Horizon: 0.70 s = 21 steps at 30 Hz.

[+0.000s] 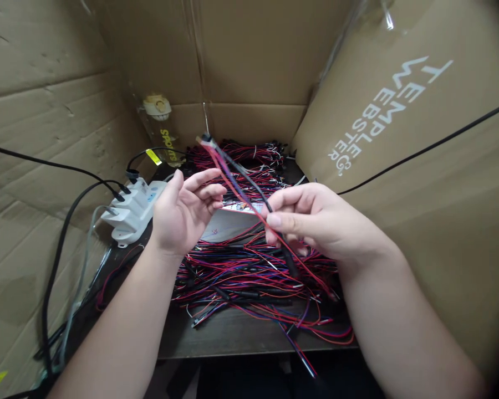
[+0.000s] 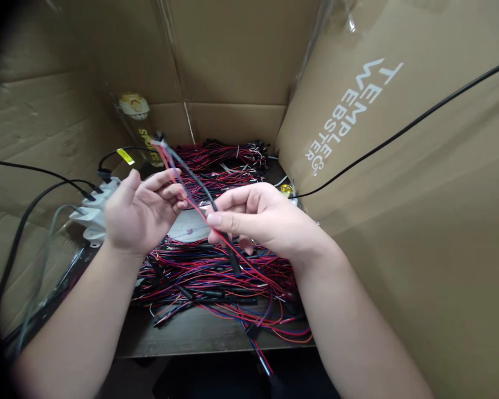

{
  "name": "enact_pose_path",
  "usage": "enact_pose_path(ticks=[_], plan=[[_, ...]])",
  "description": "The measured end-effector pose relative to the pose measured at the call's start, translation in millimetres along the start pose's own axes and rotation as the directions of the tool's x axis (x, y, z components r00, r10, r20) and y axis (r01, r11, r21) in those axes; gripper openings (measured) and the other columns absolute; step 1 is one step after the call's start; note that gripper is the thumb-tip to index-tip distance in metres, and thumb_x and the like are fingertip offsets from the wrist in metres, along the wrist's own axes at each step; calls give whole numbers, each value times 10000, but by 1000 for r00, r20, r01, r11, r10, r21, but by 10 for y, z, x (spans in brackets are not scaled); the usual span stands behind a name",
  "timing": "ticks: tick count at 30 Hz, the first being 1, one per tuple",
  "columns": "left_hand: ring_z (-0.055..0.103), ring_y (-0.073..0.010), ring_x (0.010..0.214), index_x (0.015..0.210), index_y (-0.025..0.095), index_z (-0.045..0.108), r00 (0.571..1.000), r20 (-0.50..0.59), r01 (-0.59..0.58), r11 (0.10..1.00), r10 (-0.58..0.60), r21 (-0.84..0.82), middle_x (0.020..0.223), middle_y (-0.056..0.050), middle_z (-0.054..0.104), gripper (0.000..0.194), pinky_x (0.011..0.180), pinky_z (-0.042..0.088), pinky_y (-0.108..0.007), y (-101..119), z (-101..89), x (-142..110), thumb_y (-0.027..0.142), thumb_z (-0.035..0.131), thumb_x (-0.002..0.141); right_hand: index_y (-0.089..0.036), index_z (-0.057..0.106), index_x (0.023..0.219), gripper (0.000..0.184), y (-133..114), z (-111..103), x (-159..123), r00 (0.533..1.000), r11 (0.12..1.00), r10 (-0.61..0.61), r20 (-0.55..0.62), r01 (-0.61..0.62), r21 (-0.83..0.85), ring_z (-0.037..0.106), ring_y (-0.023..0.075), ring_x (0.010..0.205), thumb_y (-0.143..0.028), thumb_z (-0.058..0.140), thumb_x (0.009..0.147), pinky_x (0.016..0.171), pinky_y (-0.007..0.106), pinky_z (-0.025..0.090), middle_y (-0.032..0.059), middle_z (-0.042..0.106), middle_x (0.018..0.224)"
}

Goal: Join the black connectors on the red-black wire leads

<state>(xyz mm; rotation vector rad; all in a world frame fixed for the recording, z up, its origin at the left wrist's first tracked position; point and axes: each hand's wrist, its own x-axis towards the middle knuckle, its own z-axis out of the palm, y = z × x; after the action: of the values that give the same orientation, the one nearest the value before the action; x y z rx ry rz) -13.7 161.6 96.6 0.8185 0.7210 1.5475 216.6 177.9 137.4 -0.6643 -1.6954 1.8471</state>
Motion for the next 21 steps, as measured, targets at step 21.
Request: enact_pose_path(ticks=[21], plan=[[683, -146, 792, 1072, 163, 596, 695, 470, 205, 777, -544, 596, 859, -56, 717, 350, 737, 530, -269, -114, -61, -123, 226, 798, 793, -144, 670, 802, 212, 370, -24, 400, 627, 908, -100, -773, 376, 187, 699, 86, 692, -249, 846, 749, 535, 135, 561, 30, 752, 834]])
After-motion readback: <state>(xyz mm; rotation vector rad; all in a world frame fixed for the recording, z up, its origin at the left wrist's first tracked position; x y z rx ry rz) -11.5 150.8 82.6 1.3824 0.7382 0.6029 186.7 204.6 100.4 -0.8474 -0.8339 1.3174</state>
